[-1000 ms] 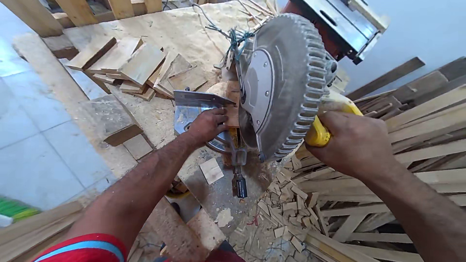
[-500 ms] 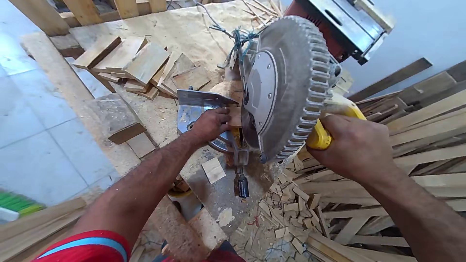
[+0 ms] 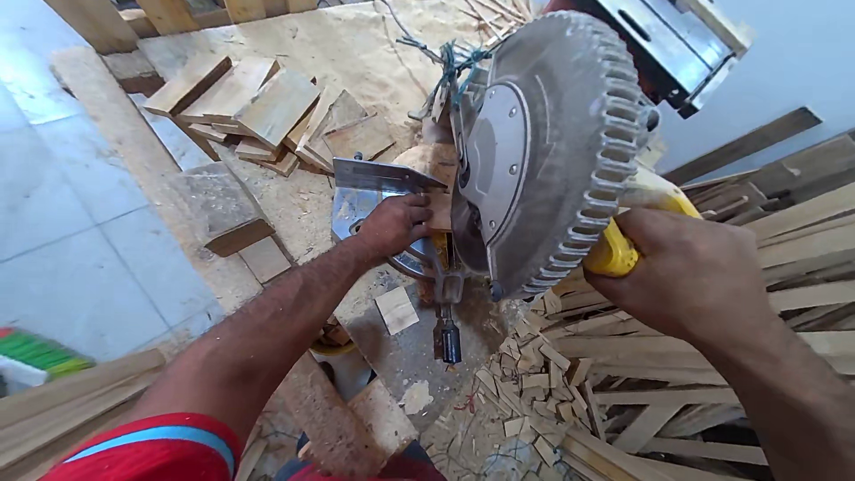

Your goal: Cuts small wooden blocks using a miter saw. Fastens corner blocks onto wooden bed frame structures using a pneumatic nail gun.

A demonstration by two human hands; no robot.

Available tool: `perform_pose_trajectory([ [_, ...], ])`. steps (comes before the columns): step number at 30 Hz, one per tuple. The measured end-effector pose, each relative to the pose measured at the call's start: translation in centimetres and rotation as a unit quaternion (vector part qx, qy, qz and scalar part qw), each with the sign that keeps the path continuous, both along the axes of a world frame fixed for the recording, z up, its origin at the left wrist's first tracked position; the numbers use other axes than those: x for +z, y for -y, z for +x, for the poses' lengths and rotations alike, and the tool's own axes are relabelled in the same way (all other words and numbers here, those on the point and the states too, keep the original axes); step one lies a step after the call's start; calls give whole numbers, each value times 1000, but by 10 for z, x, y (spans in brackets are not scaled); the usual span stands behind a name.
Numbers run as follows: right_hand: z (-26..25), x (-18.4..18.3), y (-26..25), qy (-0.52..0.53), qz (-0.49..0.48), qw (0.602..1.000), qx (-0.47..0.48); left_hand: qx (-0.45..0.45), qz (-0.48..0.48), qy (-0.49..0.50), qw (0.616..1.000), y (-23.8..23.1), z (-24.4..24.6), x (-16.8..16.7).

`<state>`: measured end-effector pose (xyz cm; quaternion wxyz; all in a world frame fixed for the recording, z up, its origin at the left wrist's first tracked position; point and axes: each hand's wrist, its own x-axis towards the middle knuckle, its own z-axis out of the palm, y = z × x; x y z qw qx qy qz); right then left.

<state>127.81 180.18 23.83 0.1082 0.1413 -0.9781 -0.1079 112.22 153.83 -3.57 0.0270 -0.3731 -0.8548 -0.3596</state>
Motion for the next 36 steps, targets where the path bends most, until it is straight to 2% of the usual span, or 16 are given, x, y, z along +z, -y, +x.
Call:
perform_pose_trajectory([
  [13, -6, 1, -9, -6, 14, 999, 39, 5, 0, -23, 1000, 0, 1, -3],
  [23, 2, -12, -6, -26, 9, 998, 48, -4, 0, -11, 1000, 0, -1, -3],
  [33, 8, -38, -3, -107, -2, 993, 47, -21, -4, -13, 1000, 3, -6, 4],
  [36, 18, -66, -4, -116, -1, 992, 41, -17, -7, -7, 1000, 3, -3, 3],
])
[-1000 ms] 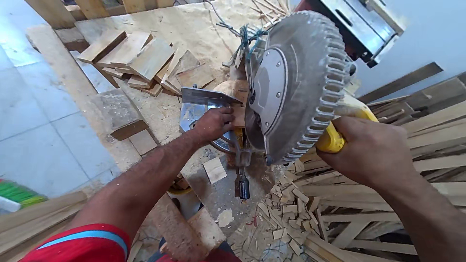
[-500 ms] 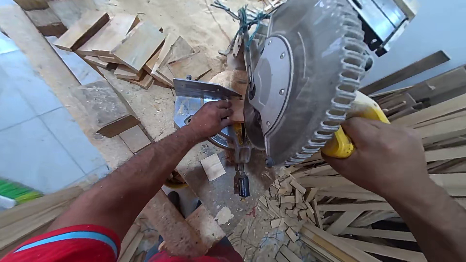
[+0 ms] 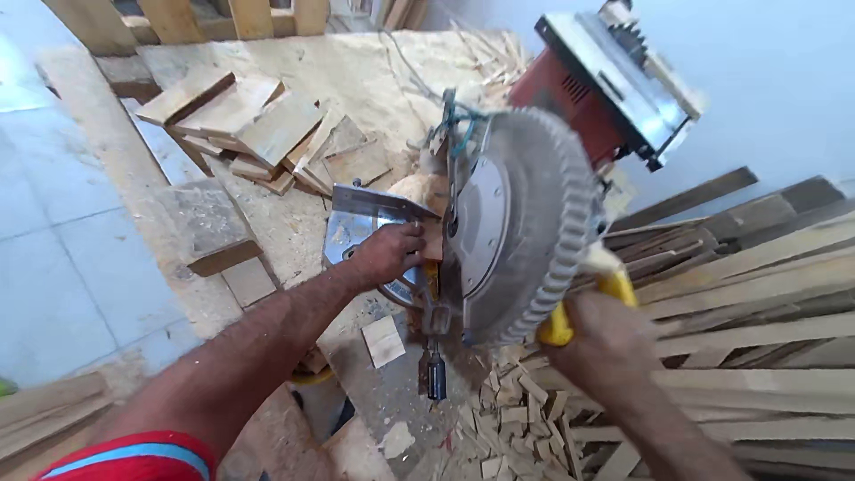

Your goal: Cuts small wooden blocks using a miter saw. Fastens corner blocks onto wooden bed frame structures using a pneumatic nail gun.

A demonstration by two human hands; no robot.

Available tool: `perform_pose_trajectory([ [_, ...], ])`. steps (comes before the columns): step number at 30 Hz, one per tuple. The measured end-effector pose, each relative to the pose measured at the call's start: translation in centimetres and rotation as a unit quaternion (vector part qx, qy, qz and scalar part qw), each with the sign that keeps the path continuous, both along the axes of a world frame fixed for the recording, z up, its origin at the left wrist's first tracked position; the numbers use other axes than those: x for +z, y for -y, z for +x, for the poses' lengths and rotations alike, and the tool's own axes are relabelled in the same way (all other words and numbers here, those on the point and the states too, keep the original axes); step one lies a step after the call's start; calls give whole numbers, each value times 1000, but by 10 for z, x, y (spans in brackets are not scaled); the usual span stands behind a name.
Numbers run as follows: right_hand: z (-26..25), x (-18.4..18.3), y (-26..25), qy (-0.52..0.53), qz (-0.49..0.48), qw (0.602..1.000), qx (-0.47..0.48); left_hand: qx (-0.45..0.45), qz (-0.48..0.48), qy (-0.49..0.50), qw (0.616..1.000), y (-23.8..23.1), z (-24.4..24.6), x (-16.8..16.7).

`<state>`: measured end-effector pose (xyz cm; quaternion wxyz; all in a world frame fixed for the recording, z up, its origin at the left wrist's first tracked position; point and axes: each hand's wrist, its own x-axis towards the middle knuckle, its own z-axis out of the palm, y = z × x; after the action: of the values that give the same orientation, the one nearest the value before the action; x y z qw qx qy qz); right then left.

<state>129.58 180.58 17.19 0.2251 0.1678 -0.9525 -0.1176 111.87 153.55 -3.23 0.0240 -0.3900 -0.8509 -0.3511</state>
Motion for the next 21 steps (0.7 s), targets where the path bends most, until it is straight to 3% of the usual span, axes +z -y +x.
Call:
perform_pose_trajectory([
  [3, -6, -8, -8, 20, 6, 1000, 20, 11, 7, 7, 1000, -2, -1, 1],
  [8, -28, 75, -5, 89, -15, 996, 18, 22, -12, -5, 1000, -2, -3, -1],
  [10, -41, 103, -9, 16, -54, 998, 19, 31, -38, 17, 999, -5, 4, 4],
  [13, -56, 108, -25, -167, -157, 973, 11, 58, -91, 71, 992, -9, 19, 22],
  [16, -30, 54, -26, -196, -359, 910, -71, 85, -128, 108, 982, -3, 50, 36],
  [18, 7, -21, 5, -78, -470, 870, -127, 117, -97, 150, 977, 18, 87, 42],
  [21, 65, -133, 76, 189, -464, 863, -59, 235, 43, 248, 939, 74, 169, 32],
])
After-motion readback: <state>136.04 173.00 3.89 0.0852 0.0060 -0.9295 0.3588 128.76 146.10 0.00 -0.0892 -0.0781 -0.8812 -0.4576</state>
